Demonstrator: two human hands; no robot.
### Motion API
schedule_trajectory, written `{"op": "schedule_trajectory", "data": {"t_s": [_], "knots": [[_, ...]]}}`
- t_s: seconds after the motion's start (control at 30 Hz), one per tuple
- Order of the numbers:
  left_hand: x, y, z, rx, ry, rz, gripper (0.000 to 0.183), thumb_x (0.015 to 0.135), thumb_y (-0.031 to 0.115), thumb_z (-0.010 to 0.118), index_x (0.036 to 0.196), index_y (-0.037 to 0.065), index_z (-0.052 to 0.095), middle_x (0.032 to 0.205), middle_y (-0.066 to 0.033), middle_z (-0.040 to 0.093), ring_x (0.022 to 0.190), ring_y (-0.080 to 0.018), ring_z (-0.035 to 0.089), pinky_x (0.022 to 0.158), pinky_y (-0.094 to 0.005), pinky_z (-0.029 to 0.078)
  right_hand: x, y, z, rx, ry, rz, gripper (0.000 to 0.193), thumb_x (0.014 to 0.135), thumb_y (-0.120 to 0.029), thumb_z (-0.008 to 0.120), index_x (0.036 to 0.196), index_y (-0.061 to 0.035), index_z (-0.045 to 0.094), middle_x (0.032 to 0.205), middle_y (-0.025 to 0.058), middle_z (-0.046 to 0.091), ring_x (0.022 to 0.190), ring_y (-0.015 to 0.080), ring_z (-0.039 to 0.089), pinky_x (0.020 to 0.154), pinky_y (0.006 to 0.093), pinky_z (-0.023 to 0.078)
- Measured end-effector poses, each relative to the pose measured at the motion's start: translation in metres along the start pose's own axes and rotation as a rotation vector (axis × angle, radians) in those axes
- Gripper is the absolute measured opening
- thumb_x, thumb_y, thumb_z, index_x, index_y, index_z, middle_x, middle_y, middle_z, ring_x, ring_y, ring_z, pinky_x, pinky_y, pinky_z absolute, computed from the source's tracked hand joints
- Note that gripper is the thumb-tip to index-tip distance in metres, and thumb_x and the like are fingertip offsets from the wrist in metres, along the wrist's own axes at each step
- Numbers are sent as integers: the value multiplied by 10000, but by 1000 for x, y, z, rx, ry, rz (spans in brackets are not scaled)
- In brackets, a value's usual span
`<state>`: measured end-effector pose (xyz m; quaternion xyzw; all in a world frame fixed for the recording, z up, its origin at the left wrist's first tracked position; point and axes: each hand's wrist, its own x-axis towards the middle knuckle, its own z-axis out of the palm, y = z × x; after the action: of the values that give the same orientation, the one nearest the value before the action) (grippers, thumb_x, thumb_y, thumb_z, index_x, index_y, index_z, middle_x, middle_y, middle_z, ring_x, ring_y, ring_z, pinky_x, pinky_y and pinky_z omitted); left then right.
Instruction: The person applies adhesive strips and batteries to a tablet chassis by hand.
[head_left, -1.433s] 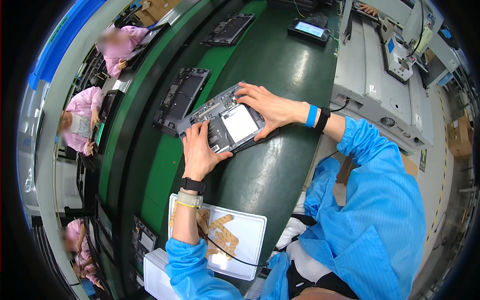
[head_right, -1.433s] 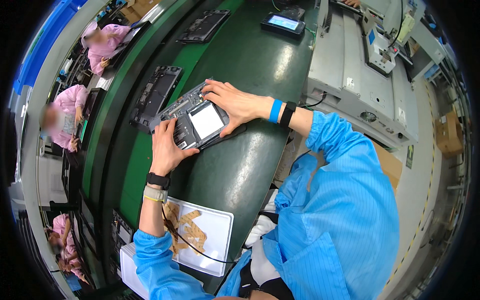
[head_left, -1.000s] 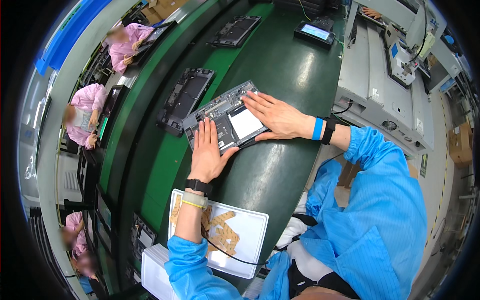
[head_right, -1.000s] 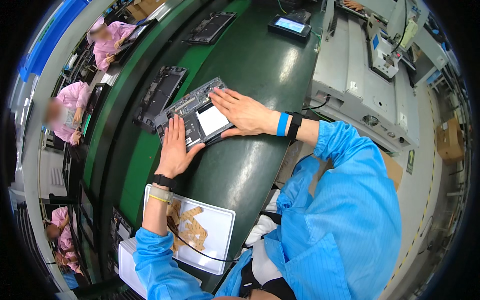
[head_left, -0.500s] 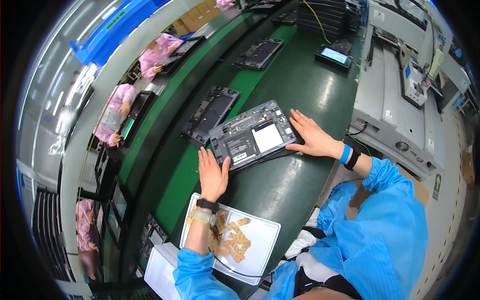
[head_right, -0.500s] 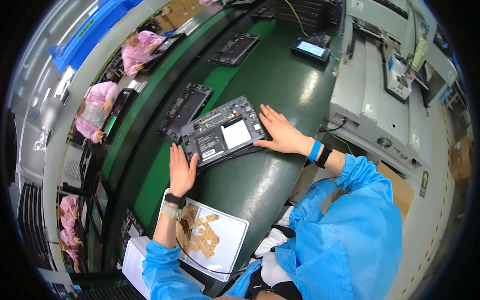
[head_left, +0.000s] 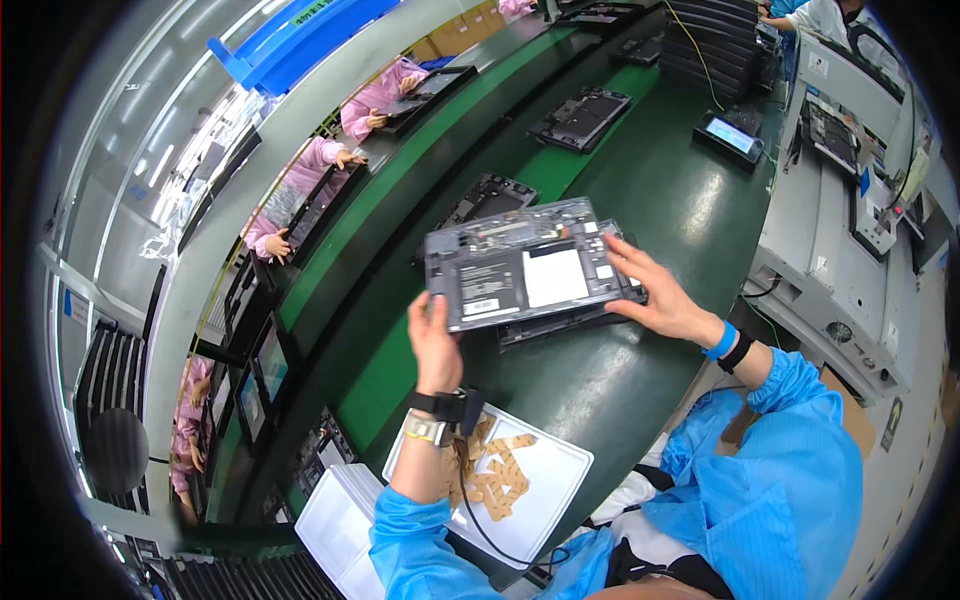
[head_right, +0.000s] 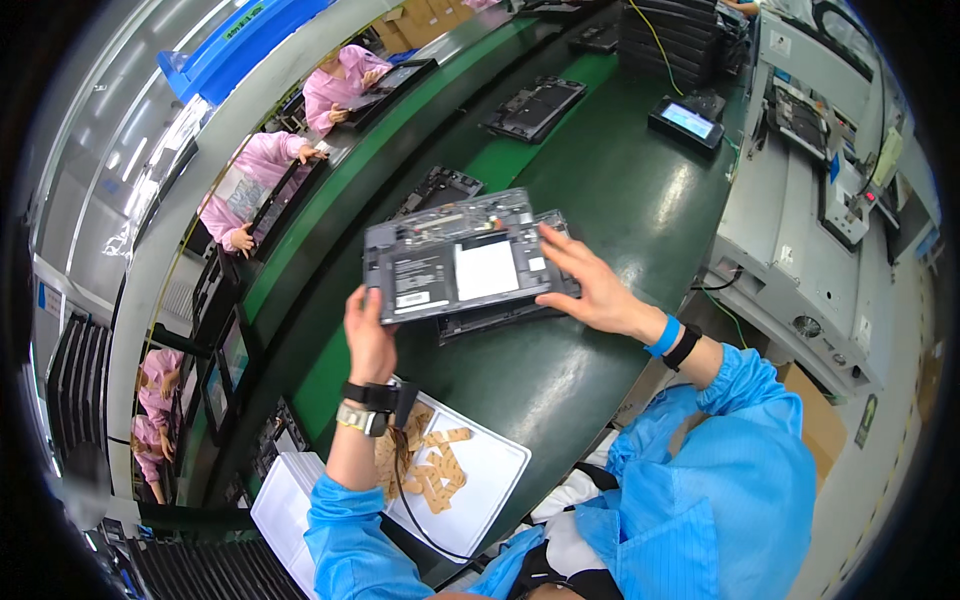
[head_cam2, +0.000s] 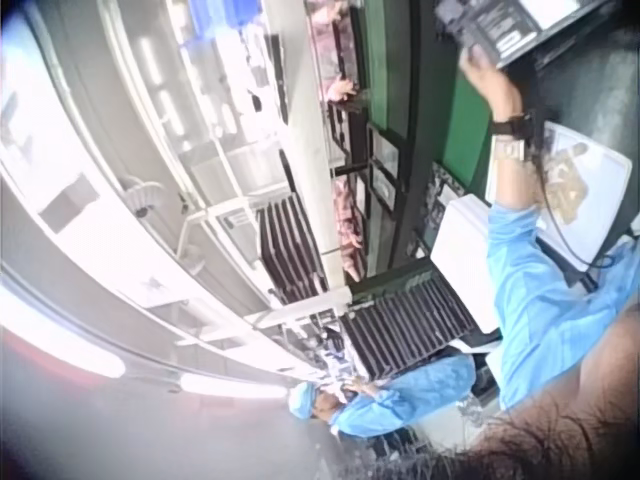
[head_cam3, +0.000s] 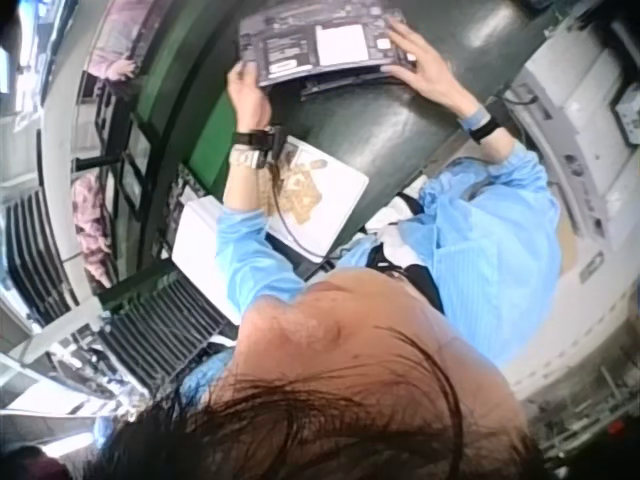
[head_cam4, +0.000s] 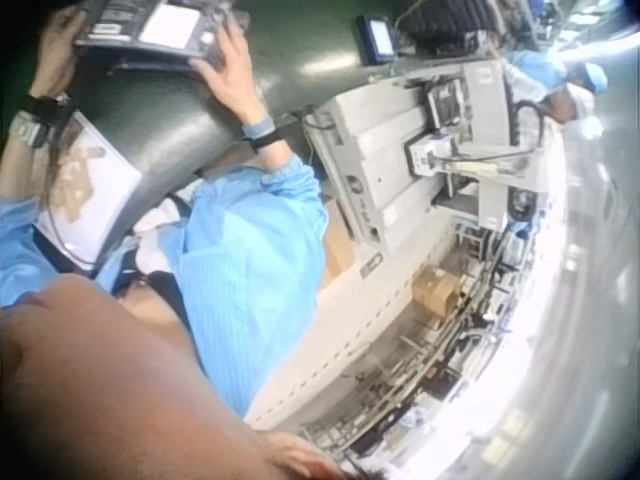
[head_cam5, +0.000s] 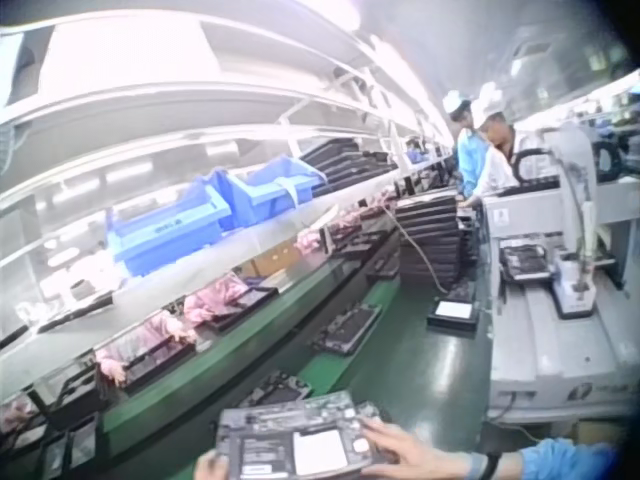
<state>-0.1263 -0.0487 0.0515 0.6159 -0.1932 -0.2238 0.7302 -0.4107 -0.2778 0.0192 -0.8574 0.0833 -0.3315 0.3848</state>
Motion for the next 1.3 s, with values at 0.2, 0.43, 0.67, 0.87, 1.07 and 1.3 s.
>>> {"op": "schedule_trajectory", "data": {"t_s": [0.2, 0.43, 0.67, 0.87, 1.07, 1.3], "knots": [[33, 40, -107, 165, 343, 179, 435, 1056, 283, 633, 1399, 43, 516, 1191, -82, 685, 1022, -179, 679, 806, -367, 584, -9, -23, 23, -376, -570, -176, 826, 920, -231, 750, 1584, 10, 322, 1675, 224, 264, 1579, 404, 203, 1224, 542, 352], [67, 2, -242, 200, 690, 46, 408, 1051, 200, 593, 1390, 41, 431, 1266, -162, 601, 1058, -308, 659, 799, -500, 630, 10, -52, 13, -355, -743, -254, 741, 906, -297, 771, 1487, 42, 460, 1627, 261, 333, 1549, 448, 254, 1185, 556, 384], [56, -27, -284, 970, 430, 90, 569, 967, 303, 654, 1434, -11, 571, 1335, -269, 666, 1279, -369, 632, 1073, -410, 478, 79, -104, 109, -97, -876, -534, 674, 959, -354, 710, 1463, 35, 489, 1523, 271, 472, 1494, 459, 351, 1149, 559, 397], [-34, 104, -244, 1021, -17, 85, 391, 1007, 254, 647, 1292, -13, 666, 1186, -198, 745, 1108, -273, 719, 969, -340, 533, 106, -82, 195, -203, -752, -517, 321, 943, -254, 695, 1130, 6, 669, 1080, 181, 681, 1075, 369, 652, 960, 480, 508], [-171, 109, -419, 1665, 94, 123, 383, 963, 313, 676, 1226, 37, 711, 1132, -201, 746, 1035, -397, 706, 923, -433, 554, 103, -51, 177, -158, -673, -457, 186, 899, -135, 712, 1016, -4, 653, 984, 186, 689, 1011, 397, 663, 907, 487, 529], [-189, 103, -392, 1310, 194, 4, 292, 993, 261, 662, 1125, 23, 769, 914, -187, 766, 842, -322, 739, 839, -336, 554, 121, -25, 132, -262, -698, -219, 215, 931, -166, 703, 1035, 17, 659, 893, 212, 728, 876, 410, 702, 785, 496, 547]]}}
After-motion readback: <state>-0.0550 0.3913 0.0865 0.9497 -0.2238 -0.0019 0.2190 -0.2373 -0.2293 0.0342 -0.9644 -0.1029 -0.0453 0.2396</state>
